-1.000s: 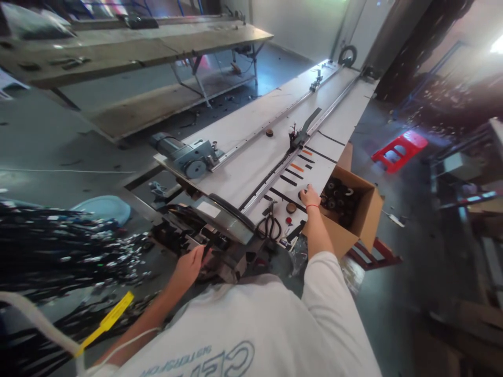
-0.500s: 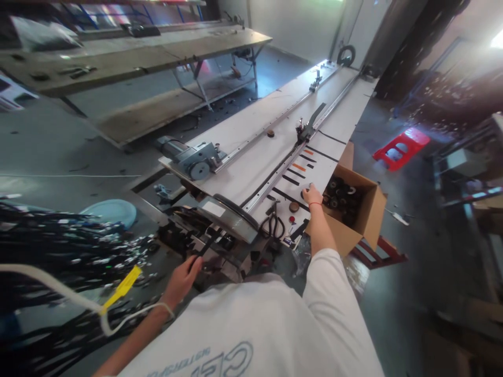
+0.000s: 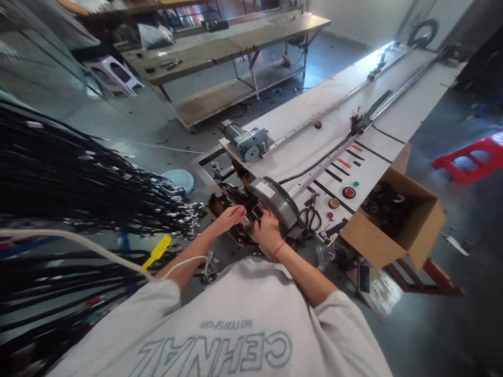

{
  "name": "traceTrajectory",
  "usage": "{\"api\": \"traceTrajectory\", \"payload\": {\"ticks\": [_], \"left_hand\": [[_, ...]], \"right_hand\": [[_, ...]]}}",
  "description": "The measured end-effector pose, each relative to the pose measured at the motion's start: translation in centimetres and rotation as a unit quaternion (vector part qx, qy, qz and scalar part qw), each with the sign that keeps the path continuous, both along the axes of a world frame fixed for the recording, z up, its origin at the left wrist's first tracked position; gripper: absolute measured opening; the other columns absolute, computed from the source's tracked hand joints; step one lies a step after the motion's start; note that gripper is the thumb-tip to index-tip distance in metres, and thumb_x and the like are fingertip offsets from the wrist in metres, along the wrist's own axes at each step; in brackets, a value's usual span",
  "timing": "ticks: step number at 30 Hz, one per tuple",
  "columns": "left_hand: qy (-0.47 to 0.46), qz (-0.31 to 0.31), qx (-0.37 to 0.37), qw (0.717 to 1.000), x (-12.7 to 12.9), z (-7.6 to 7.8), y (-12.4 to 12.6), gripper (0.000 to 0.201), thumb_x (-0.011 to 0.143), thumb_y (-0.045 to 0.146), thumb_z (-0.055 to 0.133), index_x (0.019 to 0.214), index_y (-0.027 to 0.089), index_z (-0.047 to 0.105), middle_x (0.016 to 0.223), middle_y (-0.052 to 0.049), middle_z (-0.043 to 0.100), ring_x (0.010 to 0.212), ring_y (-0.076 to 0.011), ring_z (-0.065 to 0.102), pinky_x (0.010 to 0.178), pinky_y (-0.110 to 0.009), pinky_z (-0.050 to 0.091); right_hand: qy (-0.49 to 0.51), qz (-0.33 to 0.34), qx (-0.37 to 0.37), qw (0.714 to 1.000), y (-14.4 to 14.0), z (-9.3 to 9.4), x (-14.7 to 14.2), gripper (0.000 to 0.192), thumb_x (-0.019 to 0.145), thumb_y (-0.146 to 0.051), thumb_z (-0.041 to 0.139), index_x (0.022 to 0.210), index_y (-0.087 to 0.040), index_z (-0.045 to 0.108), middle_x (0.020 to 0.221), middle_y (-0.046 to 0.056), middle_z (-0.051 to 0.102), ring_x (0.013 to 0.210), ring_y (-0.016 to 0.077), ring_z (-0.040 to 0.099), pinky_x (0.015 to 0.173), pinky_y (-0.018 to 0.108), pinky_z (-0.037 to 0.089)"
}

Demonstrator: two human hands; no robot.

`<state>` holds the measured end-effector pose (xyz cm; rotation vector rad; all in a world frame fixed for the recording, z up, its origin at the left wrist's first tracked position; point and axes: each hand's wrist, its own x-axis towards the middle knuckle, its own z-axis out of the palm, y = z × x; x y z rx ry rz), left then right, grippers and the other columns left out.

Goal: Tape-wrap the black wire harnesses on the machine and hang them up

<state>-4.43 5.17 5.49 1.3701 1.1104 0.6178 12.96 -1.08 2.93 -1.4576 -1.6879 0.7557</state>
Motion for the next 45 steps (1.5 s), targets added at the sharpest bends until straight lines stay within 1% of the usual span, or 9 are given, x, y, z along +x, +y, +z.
{"api": "traceTrajectory", "payload": {"ticks": [5, 13, 19, 29, 31, 33, 36, 39, 45], "left_hand": [[-0.018, -0.013, 0.012, 1.0, 0.6, -0.1, -0.4, 0.052, 0.083, 0.069, 0.048, 0.072, 0.018, 0.05, 0.056, 0.007, 0.035, 0.047, -0.0076, 0.03, 0.045, -0.022, 0.024], [0.094, -0.023, 0.112, 0.989, 0.8, -0.7, -1.2, 0.036, 0.09, 0.048, 0.047, 0.071, 0.019, 0.055, 0.061, 0.002, 0.05, 0.062, -0.0138, 0.046, 0.061, -0.024, 0.037], [0.14, 0.001, 0.122, 0.983, 1.5, -2.9, -2.4, 0.026, 0.088, 0.034, 0.058, 0.067, 0.022, 0.05, 0.057, 0.0, 0.05, 0.059, -0.0172, 0.05, 0.064, -0.027, 0.039], [0.162, 0.039, 0.16, 0.973, 2.2, -2.4, -5.1, 0.011, 0.089, 0.03, 0.057, 0.085, 0.022, 0.062, 0.081, -0.006, 0.065, 0.079, -0.0209, 0.06, 0.075, -0.026, 0.042], [0.156, 0.027, 0.132, 0.979, 1.4, -3.6, -5.3, 0.021, 0.091, 0.036, 0.053, 0.079, 0.02, 0.061, 0.075, -0.004, 0.064, 0.073, -0.0193, 0.059, 0.071, -0.026, 0.041], [0.152, -0.003, 0.091, 0.984, 0.5, -4.8, -5.6, 0.03, 0.091, 0.042, 0.052, 0.072, 0.02, 0.059, 0.066, -0.002, 0.061, 0.065, -0.0173, 0.056, 0.066, -0.025, 0.04], [0.13, -0.033, 0.056, 0.989, -0.2, -6.1, -6.5, 0.037, 0.092, 0.049, 0.047, 0.072, 0.019, 0.058, 0.063, -0.001, 0.058, 0.061, -0.0151, 0.053, 0.062, -0.024, 0.038], [0.13, -0.031, 0.051, 0.99, -0.3, -6.3, -7.5, 0.045, 0.093, 0.055, 0.039, 0.077, 0.018, 0.059, 0.066, -0.001, 0.059, 0.064, -0.015, 0.054, 0.062, -0.024, 0.039], [0.165, -0.025, 0.071, 0.983, -0.2, -5.3, -7.9, 0.043, 0.094, 0.05, 0.037, 0.084, 0.015, 0.062, 0.075, -0.003, 0.063, 0.072, -0.0176, 0.057, 0.066, -0.026, 0.043]], "right_hand": [[0.002, -0.034, -0.037, 0.999, 3.1, -2.7, 0.7, 0.003, 0.084, -0.02, 0.05, 0.084, -0.023, 0.051, 0.094, 0.008, 0.063, 0.098, 0.0249, 0.06, 0.093, 0.043, 0.048], [-0.024, 0.042, -0.041, 0.998, 2.5, -1.1, 1.5, 0.016, 0.078, -0.014, 0.05, 0.091, -0.024, 0.051, 0.083, 0.002, 0.063, 0.076, 0.0209, 0.062, 0.076, 0.036, 0.051], [-0.04, 0.122, 0.066, 0.99, 4.4, 1.3, 1.0, 0.042, 0.081, -0.014, 0.048, 0.122, -0.02, 0.048, 0.128, 0.013, 0.056, 0.096, 0.02, 0.062, 0.099, 0.041, 0.045], [-0.102, 0.114, 0.109, 0.982, 1.3, 2.5, 1.4, 0.032, 0.09, -0.019, 0.043, 0.119, -0.022, 0.057, 0.133, 0.013, 0.054, 0.124, 0.025, 0.05, 0.106, 0.047, 0.039], [-0.113, 0.047, 0.123, 0.985, 0.4, 3.7, 4.4, 0.033, 0.09, -0.026, 0.047, 0.121, -0.023, 0.057, 0.14, 0.013, 0.049, 0.132, 0.0269, 0.043, 0.11, 0.049, 0.035], [-0.134, -0.183, 0.102, 0.969, 0.2, 4.1, 9.2, 0.039, 0.09, -0.031, 0.047, 0.125, -0.017, 0.054, 0.144, 0.018, 0.043, 0.137, 0.0305, 0.038, 0.111, 0.053, 0.032], [-0.127, -0.504, -0.085, 0.85, 0.2, 2.6, 17.2, 0.065, 0.081, -0.043, 0.062, 0.132, -0.004, 0.048, 0.143, 0.031, 0.04, 0.136, 0.0398, 0.036, 0.109, 0.056, 0.034], [-0.003, -0.537, -0.241, 0.809, -0.2, -0.7, 22.0, 0.071, 0.073, -0.047, 0.071, 0.122, 0.001, 0.056, 0.124, 0.031, 0.058, 0.121, 0.0394, 0.054, 0.099, 0.047, 0.046], [0.008, -0.554, -0.229, 0.8, -0.5, -5.7, 23.4, 0.068, 0.067, -0.054, 0.077, 0.11, -0.003, 0.064, 0.114, 0.027, 0.065, 0.11, 0.0404, 0.061, 0.094, 0.049, 0.05]]}}
